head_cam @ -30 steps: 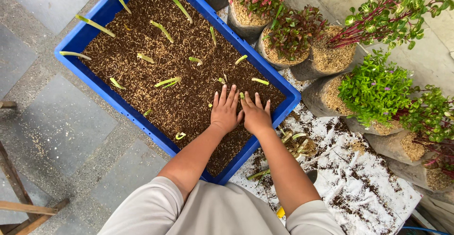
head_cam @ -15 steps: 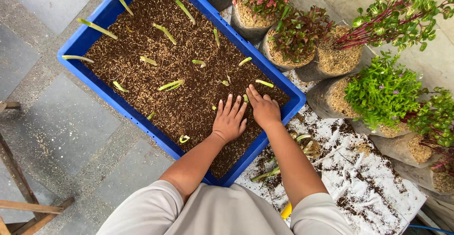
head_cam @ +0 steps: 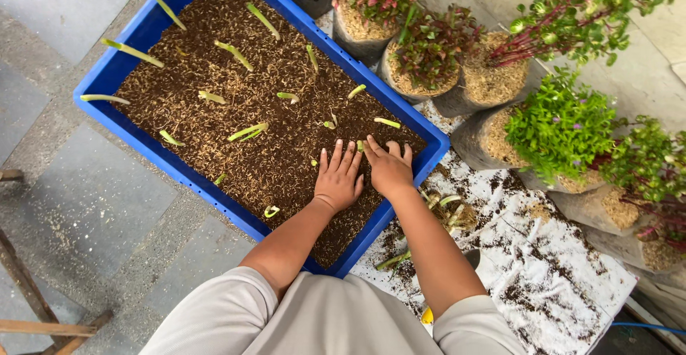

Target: The person plants green onion stalks into a large blue bin filled with soil by hand.

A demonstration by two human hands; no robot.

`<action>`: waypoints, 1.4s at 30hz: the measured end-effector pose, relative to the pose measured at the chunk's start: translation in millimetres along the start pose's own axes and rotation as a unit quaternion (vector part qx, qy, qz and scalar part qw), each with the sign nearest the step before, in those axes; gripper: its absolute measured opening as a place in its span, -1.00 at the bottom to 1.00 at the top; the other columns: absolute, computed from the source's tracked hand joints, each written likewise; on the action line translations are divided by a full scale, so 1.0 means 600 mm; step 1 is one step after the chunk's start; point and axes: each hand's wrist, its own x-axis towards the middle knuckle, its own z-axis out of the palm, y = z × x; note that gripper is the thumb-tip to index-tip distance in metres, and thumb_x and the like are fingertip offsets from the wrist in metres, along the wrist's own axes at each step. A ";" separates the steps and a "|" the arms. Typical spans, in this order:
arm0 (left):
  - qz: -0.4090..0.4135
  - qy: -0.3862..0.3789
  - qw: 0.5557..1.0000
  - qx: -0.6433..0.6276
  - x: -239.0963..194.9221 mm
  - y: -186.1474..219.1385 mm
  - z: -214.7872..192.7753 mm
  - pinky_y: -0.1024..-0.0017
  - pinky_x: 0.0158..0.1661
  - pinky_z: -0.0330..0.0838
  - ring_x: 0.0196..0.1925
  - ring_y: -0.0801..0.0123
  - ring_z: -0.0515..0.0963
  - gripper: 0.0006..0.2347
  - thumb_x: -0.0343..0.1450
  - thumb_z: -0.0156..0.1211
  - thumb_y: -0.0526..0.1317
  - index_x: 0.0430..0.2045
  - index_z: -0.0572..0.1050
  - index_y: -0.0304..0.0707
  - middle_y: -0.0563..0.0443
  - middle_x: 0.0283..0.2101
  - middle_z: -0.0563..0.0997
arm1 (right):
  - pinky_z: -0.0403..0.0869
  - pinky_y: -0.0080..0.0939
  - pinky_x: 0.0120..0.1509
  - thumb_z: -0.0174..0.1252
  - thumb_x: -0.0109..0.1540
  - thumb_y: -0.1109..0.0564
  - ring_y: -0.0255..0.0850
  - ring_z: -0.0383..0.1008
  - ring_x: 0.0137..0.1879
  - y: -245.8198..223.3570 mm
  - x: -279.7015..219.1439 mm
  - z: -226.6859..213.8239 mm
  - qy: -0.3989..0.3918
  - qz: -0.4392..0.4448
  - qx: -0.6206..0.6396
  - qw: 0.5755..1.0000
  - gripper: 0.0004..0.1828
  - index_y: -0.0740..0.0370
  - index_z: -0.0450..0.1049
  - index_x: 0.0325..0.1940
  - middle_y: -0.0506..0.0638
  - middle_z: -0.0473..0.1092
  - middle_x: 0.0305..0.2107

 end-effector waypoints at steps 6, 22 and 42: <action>0.009 -0.043 0.999 0.000 -0.025 0.007 -0.009 -0.42 0.65 -0.39 0.85 -0.23 -0.34 -0.36 0.74 -0.31 0.12 0.79 -0.07 -0.05 -0.20 0.85 -0.21 | -0.03 0.45 0.85 0.05 0.45 0.34 0.01 0.25 0.70 0.060 -0.089 0.019 0.257 0.012 0.132 0.957 -0.34 0.05 0.46 0.66 -0.05 0.37 0.61; 0.202 -0.118 0.967 0.097 0.035 0.089 -0.039 -0.19 0.71 -0.49 0.86 -0.01 -0.47 -0.37 0.75 -0.48 0.11 0.81 -0.22 -0.04 0.01 0.87 -0.33 | -0.01 0.46 0.84 -0.10 0.54 0.24 0.11 0.11 0.79 0.098 -0.257 0.167 0.302 0.037 0.272 0.913 -0.42 0.01 0.42 0.65 0.05 0.20 0.71; 0.068 -0.272 0.956 0.089 -0.193 0.048 -0.039 -0.31 0.68 -0.23 0.86 -0.07 -0.36 -0.43 0.79 -0.32 -0.04 0.81 -0.20 0.16 0.15 0.86 -0.28 | 0.12 0.35 0.83 -0.06 0.55 0.21 0.15 0.18 0.76 -0.016 -0.290 0.152 0.294 -0.110 0.248 0.916 -0.43 0.09 0.41 0.68 0.11 0.25 0.67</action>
